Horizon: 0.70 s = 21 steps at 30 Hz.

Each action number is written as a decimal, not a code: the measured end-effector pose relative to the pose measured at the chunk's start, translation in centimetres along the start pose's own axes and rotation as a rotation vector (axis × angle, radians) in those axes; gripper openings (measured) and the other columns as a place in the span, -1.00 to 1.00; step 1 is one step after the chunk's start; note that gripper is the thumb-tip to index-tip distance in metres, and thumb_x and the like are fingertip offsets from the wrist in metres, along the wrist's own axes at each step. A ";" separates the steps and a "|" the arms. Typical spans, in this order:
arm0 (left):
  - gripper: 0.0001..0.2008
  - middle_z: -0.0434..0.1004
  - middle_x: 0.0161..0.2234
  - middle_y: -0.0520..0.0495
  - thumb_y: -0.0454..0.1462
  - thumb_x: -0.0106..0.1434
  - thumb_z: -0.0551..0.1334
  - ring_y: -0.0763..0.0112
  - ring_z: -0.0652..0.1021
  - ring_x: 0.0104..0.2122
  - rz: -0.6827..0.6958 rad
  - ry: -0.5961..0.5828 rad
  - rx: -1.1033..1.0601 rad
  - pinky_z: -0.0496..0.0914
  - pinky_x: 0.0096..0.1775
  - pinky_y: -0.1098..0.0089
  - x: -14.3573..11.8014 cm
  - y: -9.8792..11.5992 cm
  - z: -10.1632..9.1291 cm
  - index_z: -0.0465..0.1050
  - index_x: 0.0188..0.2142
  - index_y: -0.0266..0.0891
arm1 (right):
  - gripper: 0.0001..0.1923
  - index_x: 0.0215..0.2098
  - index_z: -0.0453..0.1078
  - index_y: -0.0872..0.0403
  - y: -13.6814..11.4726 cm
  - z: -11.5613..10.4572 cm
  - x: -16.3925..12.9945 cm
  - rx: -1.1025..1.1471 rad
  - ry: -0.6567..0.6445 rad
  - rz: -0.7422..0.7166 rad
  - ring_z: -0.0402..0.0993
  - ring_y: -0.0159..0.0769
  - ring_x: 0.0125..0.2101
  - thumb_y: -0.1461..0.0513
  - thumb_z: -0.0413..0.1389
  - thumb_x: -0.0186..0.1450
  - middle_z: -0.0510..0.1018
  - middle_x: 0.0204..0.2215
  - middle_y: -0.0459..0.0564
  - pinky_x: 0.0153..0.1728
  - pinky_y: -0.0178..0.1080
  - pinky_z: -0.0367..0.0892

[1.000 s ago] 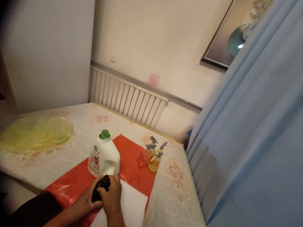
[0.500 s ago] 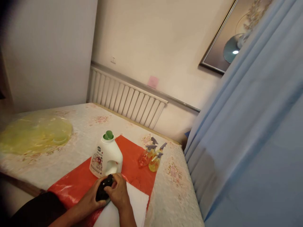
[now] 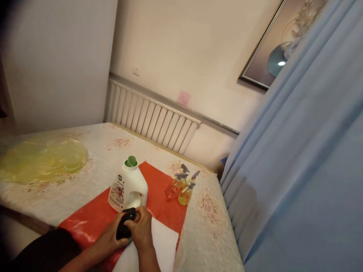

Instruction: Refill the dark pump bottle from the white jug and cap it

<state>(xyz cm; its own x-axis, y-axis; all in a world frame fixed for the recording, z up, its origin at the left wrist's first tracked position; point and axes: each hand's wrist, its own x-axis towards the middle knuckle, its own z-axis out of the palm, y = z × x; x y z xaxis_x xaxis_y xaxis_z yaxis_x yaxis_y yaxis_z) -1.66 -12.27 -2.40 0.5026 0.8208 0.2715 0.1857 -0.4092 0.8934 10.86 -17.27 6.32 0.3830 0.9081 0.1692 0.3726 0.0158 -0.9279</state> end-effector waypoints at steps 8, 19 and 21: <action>-0.24 0.34 0.14 -0.25 -0.37 -0.09 0.28 0.01 0.39 0.14 0.005 0.043 0.037 0.26 0.17 0.04 0.0 -0.3 0.2 0.13 0.15 -0.23 | -0.61 -0.25 0.48 0.10 0.2 0.2 -0.2 -0.012 0.043 -0.026 0.15 -0.44 -0.57 0.38 0.21 -0.10 0.27 -0.59 -0.27 -0.51 -0.39 0.17; -0.24 0.34 0.13 -0.24 -0.38 -0.07 0.28 0.03 0.40 0.13 0.016 0.030 0.031 0.29 0.15 0.05 0.0 -0.7 0.3 0.11 0.16 -0.21 | -0.76 -0.40 0.52 0.09 0.1 -0.1 -0.3 0.071 -0.022 -0.037 0.12 -0.44 -0.59 0.37 0.11 -0.04 0.19 -0.66 -0.28 -0.54 -0.39 0.09; -0.25 0.33 0.13 -0.24 -0.36 -0.05 0.30 0.03 0.39 0.14 0.015 0.034 0.033 0.28 0.16 0.04 0.0 -0.9 0.4 0.10 0.16 -0.21 | -0.79 -0.43 0.48 0.10 0.4 0.4 -0.3 0.075 0.031 -0.010 0.12 -0.45 -0.60 0.38 0.13 -0.06 0.18 -0.67 -0.30 -0.55 -0.40 0.09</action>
<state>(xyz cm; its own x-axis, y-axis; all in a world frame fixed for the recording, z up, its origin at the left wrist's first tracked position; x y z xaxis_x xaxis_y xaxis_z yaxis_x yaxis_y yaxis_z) -1.48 -12.06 -3.36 0.4764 0.8275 0.2970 0.2069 -0.4338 0.8769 10.56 -17.37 5.79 0.4061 0.8943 0.1880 0.3126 0.0573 -0.9482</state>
